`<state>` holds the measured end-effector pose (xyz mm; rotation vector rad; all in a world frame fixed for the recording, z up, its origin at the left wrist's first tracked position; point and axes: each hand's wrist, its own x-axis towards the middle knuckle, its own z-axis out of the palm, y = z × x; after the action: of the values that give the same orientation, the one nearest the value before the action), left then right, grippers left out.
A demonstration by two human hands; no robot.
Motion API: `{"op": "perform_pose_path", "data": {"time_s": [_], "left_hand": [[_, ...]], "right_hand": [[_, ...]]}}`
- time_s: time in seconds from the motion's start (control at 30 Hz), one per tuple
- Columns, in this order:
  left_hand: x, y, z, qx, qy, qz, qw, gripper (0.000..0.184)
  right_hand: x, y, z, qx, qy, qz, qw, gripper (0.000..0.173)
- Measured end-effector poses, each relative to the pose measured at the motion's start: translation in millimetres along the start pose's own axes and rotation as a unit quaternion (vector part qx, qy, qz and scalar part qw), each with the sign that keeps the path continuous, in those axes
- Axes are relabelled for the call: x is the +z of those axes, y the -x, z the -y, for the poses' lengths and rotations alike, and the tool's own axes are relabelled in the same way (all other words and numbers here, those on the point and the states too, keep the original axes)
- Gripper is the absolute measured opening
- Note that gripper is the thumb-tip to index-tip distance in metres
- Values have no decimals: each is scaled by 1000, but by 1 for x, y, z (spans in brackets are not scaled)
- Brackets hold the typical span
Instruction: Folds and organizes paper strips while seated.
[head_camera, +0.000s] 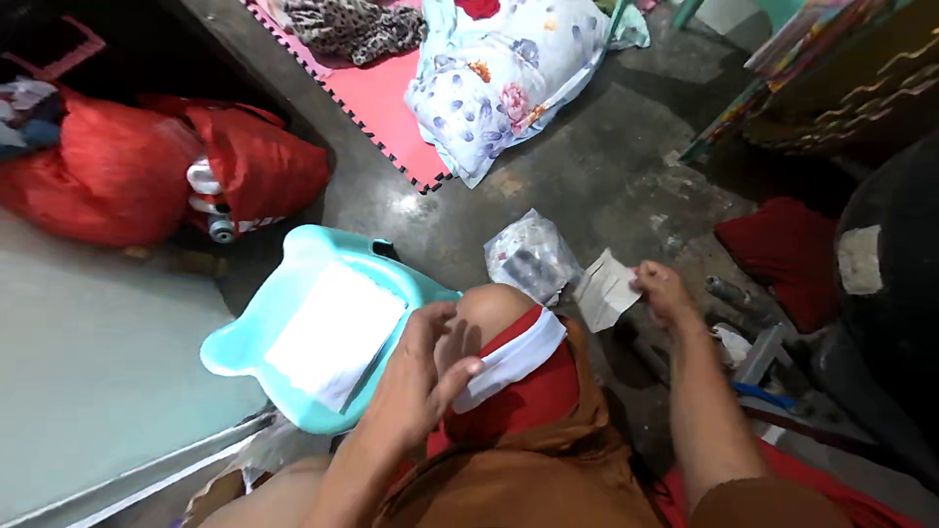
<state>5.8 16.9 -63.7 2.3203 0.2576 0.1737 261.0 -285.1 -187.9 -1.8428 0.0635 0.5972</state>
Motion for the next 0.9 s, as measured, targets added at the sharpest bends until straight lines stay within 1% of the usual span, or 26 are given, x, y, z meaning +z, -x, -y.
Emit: {"op": "perform_pose_path", "data": {"time_s": [0.07, 0.13, 0.2, 0.27, 0.33, 0.37, 0.4, 0.43, 0.47, 0.5, 0.53, 0.57, 0.6, 0.67, 0.7, 0.73, 0.77, 0.83, 0.9], "left_hand": [[-17, -1, 4, -26, 3, -39, 999, 77], [-43, -1, 8, -41, -11, -82, 996, 75], [-80, 0, 9, -31, -41, -132, 990, 80], [-120, 5, 8, -21, -52, -175, 983, 89], [-151, 17, 12, -39, -26, -200, 979, 104], [-161, 25, 17, -56, 2, -208, 976, 109], [-167, 36, 23, -78, 39, -218, 972, 109], [-170, 48, 29, -101, 80, -228, 965, 101], [-170, 59, 34, -121, 123, -241, 955, 85], [-168, 69, 40, -140, 167, -262, 940, 64], [-163, 76, 46, -161, 201, -286, 923, 48], [-158, 81, 55, -183, 232, -309, 904, 39], [-152, 85, 64, -207, 260, -334, 882, 35], [-136, 90, 89, -251, 308, -371, 839, 39], [-128, 92, 104, -275, 318, -381, 823, 44], [-120, 93, 118, -301, 316, -381, 815, 49], [-112, 96, 133, -327, 300, -367, 817, 55], [-100, 101, 156, -388, 230, -307, 838, 61], [-95, 103, 164, -441, 163, -241, 849, 62]], "right_hand": [[9, 3, 55, -124, -5, 33, 992, 19], [34, 9, 116, -254, 6, 113, 961, 19], [78, 22, 175, -378, 13, 215, 900, 19], [132, 43, 226, -462, 4, 333, 822, 17], [189, 68, 265, -519, 15, 419, 745, 16], [216, 80, 280, -535, 22, 447, 717, 16], [241, 90, 291, -540, 30, 466, 700, 16], [265, 98, 298, -539, 35, 476, 694, 16], [287, 102, 300, -535, 42, 480, 694, 17], [308, 104, 299, -525, 49, 475, 704, 16], [327, 106, 295, -505, 56, 470, 721, 13], [343, 107, 287, -473, 61, 470, 743, 8], [357, 107, 275, -429, 57, 473, 767, 12], [379, 103, 246, -305, 75, 504, 804, 49], [389, 99, 227, -243, 102, 515, 816, 61], [397, 94, 208, -201, 137, 514, 823, 63], [406, 90, 191, -176, 177, 503, 827, 63], [421, 82, 163, -151, 238, 468, 838, 61], [432, 75, 146, -146, 288, 437, 840, 62]]}}
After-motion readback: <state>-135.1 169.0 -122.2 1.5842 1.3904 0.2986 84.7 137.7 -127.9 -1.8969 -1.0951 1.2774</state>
